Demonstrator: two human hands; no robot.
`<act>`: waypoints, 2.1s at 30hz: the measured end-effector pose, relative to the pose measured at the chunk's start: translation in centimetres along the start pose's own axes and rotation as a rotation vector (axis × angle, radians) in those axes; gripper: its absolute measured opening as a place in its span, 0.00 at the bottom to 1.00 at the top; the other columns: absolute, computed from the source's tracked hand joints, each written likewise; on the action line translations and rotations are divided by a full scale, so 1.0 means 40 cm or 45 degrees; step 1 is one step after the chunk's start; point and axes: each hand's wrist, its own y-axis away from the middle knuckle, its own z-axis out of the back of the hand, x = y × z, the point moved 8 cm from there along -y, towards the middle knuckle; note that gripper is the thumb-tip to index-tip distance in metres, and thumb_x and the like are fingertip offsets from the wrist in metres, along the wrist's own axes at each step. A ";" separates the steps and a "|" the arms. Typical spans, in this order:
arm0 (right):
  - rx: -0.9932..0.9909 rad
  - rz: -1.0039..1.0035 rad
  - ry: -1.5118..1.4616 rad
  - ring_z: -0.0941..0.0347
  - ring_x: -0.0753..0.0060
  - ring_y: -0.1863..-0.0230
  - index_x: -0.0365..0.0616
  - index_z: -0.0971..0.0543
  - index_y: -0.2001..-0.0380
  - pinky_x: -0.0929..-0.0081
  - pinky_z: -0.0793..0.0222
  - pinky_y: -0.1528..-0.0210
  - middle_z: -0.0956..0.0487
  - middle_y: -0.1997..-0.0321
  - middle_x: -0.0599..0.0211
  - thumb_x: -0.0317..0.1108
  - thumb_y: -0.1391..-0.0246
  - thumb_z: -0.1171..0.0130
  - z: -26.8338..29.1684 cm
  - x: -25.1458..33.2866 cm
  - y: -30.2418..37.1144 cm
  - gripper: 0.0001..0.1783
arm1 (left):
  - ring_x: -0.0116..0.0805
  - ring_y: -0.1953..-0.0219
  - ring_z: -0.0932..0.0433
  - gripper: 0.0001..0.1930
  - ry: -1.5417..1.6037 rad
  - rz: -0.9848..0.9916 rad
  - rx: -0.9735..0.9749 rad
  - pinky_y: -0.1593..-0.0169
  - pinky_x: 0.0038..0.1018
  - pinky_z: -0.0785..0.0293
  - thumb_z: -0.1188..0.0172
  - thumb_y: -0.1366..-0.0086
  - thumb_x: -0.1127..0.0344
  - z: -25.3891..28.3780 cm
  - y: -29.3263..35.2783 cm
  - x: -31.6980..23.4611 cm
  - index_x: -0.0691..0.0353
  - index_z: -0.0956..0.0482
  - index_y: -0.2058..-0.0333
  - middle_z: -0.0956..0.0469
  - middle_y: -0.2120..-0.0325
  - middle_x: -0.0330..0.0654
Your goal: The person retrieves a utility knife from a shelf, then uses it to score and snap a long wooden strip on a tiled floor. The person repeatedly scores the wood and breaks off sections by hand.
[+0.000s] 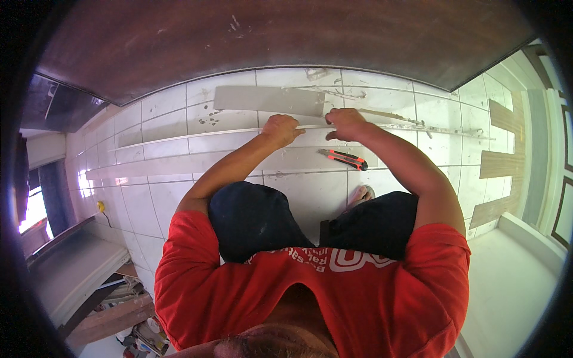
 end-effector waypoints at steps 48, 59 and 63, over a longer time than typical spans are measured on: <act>-0.109 0.131 -0.057 0.23 0.47 0.53 0.41 0.20 0.63 0.54 0.27 0.49 0.21 0.59 0.55 0.50 0.41 0.33 -0.030 0.090 -0.077 0.20 | 0.53 0.56 0.17 0.21 -0.017 -0.110 -0.097 0.48 0.44 0.22 0.38 0.33 0.47 -0.027 0.007 0.035 0.62 0.13 0.63 0.15 0.63 0.53; 0.170 0.051 -0.214 0.21 0.45 0.57 0.39 0.16 0.66 0.53 0.26 0.54 0.18 0.63 0.50 0.48 0.45 0.29 -0.019 0.070 -0.093 0.20 | 0.51 0.54 0.16 0.21 -0.069 -0.041 -0.030 0.49 0.44 0.21 0.39 0.31 0.47 -0.065 0.004 0.033 0.61 0.13 0.62 0.15 0.62 0.49; 0.263 0.054 -0.350 0.20 0.47 0.60 0.38 0.14 0.63 0.55 0.26 0.56 0.16 0.65 0.49 0.47 0.49 0.27 -0.012 0.065 -0.081 0.21 | 0.50 0.53 0.17 0.20 -0.063 -0.012 0.035 0.48 0.44 0.21 0.37 0.33 0.47 -0.085 0.005 0.021 0.61 0.13 0.61 0.15 0.60 0.49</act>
